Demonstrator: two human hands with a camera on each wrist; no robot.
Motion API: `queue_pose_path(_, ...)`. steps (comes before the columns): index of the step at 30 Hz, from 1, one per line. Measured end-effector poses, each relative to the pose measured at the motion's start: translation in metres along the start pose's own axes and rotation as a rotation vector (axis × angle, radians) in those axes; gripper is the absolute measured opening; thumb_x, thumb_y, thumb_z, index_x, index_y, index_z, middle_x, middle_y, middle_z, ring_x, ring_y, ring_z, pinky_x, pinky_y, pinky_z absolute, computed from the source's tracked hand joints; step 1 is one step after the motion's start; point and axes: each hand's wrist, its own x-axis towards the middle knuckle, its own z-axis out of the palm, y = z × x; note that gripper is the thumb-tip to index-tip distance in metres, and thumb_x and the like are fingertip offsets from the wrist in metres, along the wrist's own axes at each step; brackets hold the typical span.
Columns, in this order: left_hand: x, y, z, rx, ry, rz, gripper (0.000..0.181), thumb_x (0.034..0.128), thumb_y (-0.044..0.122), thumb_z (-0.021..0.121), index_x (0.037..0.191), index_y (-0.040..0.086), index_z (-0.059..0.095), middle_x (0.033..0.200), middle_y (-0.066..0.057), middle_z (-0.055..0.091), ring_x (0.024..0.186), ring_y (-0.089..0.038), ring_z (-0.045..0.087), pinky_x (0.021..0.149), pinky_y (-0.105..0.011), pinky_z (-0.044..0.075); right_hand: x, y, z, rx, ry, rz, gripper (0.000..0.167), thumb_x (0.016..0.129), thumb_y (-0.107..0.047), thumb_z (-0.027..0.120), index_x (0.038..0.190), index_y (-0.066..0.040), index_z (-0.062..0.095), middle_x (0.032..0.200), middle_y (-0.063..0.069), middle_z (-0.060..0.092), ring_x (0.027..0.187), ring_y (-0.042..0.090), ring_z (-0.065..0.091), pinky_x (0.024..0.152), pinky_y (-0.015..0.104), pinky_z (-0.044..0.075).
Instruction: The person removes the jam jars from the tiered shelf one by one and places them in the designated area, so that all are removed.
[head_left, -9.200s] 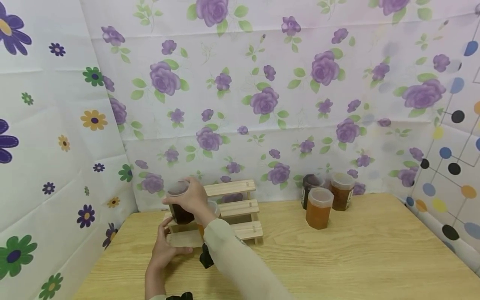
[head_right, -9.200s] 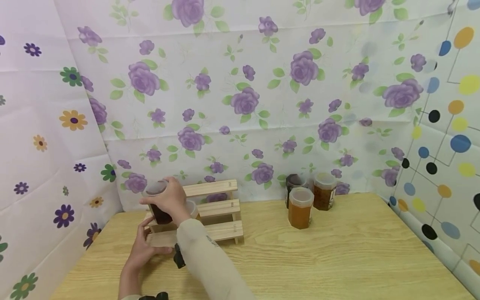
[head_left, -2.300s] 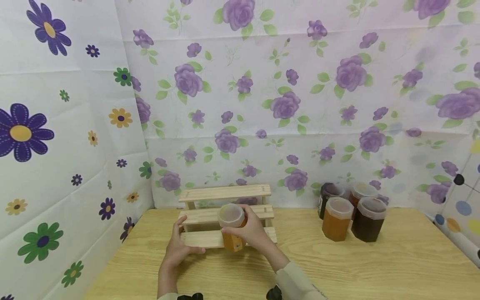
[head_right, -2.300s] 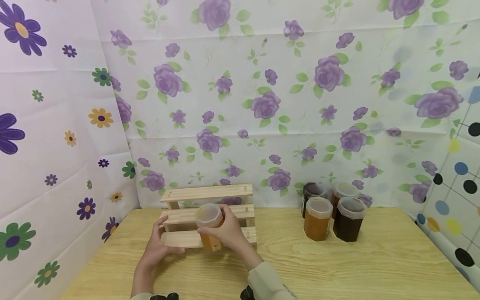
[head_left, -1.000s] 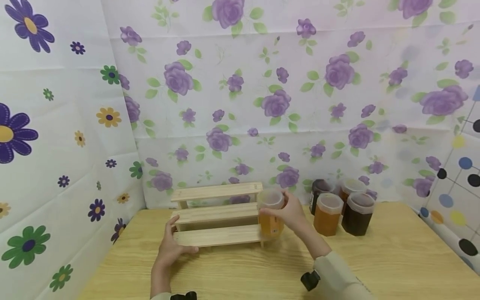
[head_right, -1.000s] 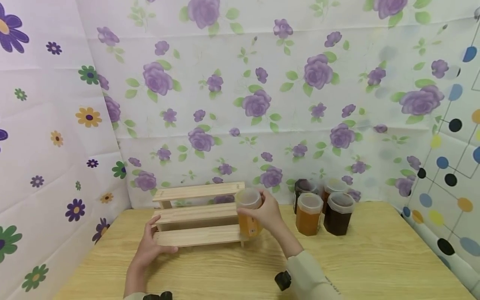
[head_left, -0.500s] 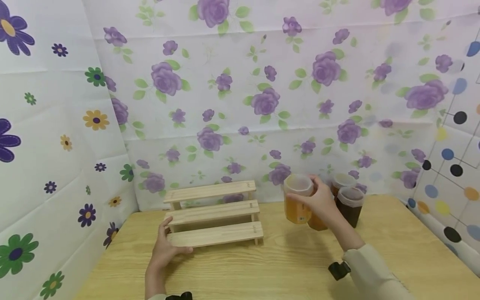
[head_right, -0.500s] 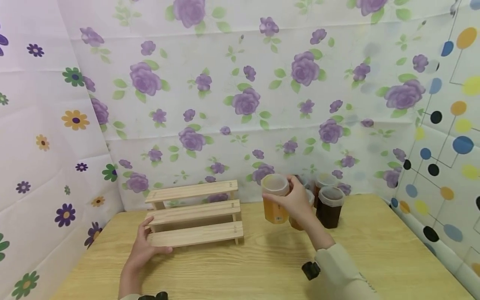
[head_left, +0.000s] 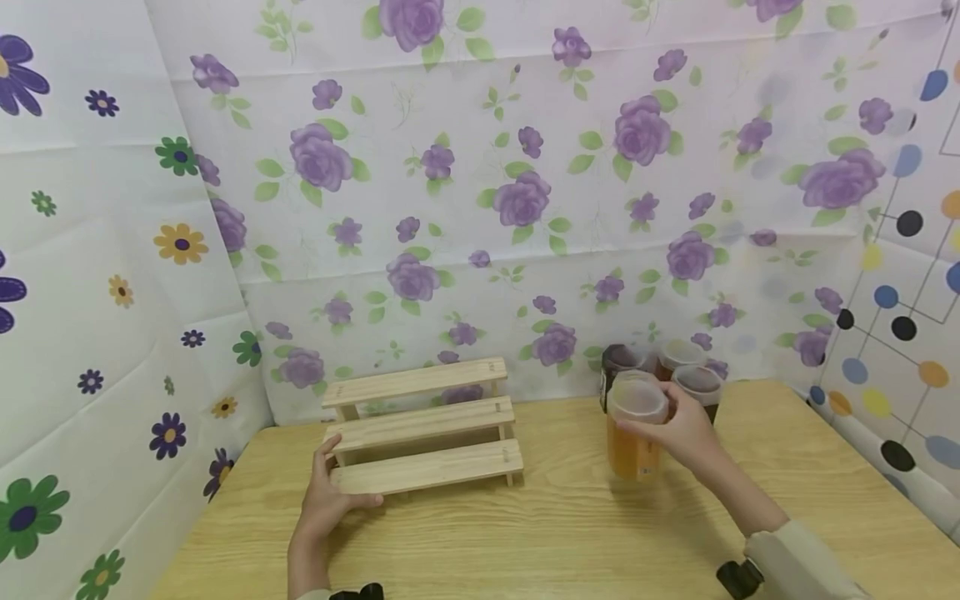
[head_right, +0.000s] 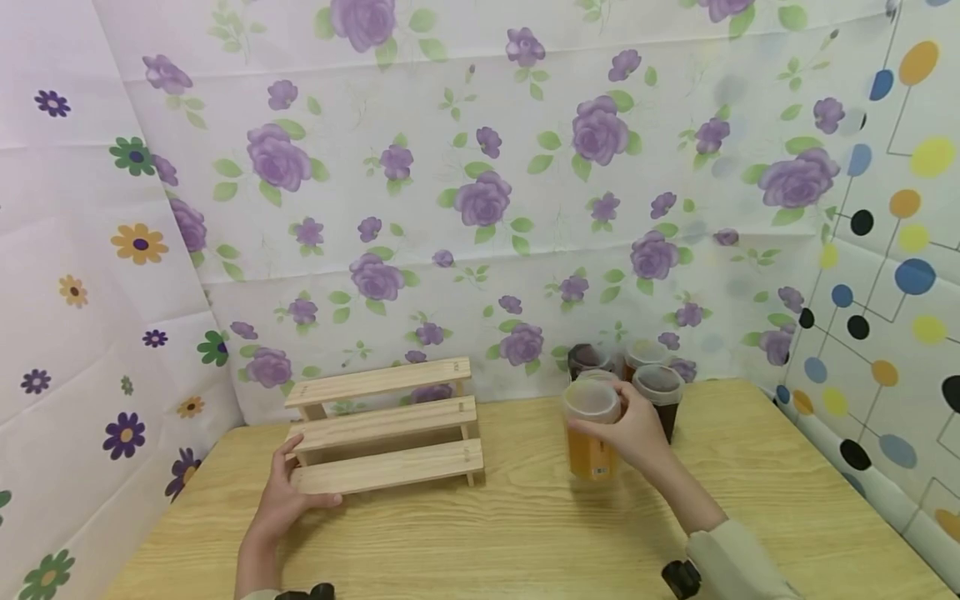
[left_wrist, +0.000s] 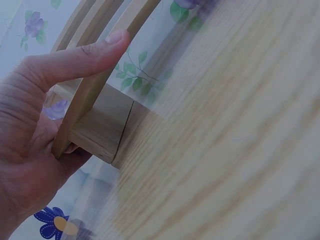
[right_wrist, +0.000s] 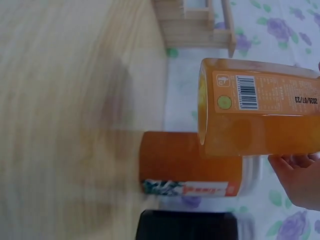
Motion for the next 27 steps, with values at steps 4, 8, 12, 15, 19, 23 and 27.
queue_pose_path(4,0.001,0.001,-0.001,0.005,-0.007,0.007,0.123,0.0646,0.006,0.089,0.155,0.023,0.008,0.161,-0.023,0.010,0.146,-0.046,0.014,0.111,-0.074,0.018,-0.009,0.011,-0.007,-0.024,0.009,0.030,0.076,0.080,-0.037,0.080,0.137,-0.001,0.044,0.123,0.022,0.060,0.102,0.023,0.060,0.073,0.025,0.053)
queue_pose_path(8,0.001,0.001,-0.001,0.007,-0.015,0.006,0.123,0.0650,0.006,0.089,0.155,0.023,0.007,0.160,-0.025,0.010,0.146,-0.048,0.013,0.111,-0.074,0.018,-0.015,0.020,-0.014,-0.040,0.027,0.066,0.079,0.082,-0.037,0.078,0.141,-0.001,0.041,0.127,0.023,0.058,0.104,0.024,0.058,0.073,0.022,0.052)
queue_pose_path(12,0.001,0.001,0.000,0.003,-0.016,0.003,0.124,0.0641,0.005,0.089,0.155,0.022,0.007,0.159,-0.028,0.012,0.145,-0.049,0.014,0.111,-0.074,0.017,-0.020,0.030,-0.018,-0.036,0.077,0.112,0.079,0.083,-0.038,0.077,0.141,0.001,0.040,0.129,0.026,0.055,0.108,0.029,0.057,0.071,0.018,0.050)
queue_pose_path(15,0.001,0.001,0.000,0.005,-0.013,0.006,0.125,0.0636,0.005,0.090,0.155,0.022,0.007,0.158,-0.028,0.012,0.145,-0.048,0.014,0.112,-0.073,0.017,-0.022,0.039,-0.017,-0.028,0.149,0.157,0.080,0.082,-0.039,0.077,0.140,0.002,0.041,0.131,0.025,0.054,0.108,0.026,0.055,0.070,0.012,0.047)
queue_pose_path(19,0.001,0.002,-0.002,0.019,-0.014,0.001,0.124,0.0642,0.006,0.090,0.155,0.022,0.007,0.160,-0.027,0.010,0.146,-0.047,0.013,0.111,-0.074,0.016,-0.023,0.050,-0.011,-0.004,0.213,0.215,0.084,0.080,-0.040,0.079,0.140,0.003,0.039,0.134,0.025,0.052,0.112,0.029,0.054,0.069,0.009,0.044)
queue_pose_path(23,0.001,0.004,-0.004,0.036,-0.022,-0.005,0.125,0.0657,0.008,0.089,0.156,0.023,0.004,0.160,-0.026,0.009,0.146,-0.048,0.012,0.110,-0.075,0.019,-0.020,0.056,-0.005,0.049,0.236,0.251,0.088,0.079,-0.037,0.080,0.143,0.005,0.035,0.141,0.026,0.044,0.125,0.036,0.048,0.083,0.018,0.046)
queue_pose_path(27,0.000,0.006,-0.007,0.029,-0.010,-0.002,0.125,0.0668,0.008,0.089,0.157,0.023,0.004,0.161,-0.022,0.008,0.146,-0.046,0.013,0.110,-0.073,0.021,-0.011,0.058,0.003,0.118,0.278,0.246,0.089,0.079,-0.034,0.081,0.143,0.004,0.032,0.143,0.023,0.042,0.128,0.033,0.045,0.097,0.032,0.045)
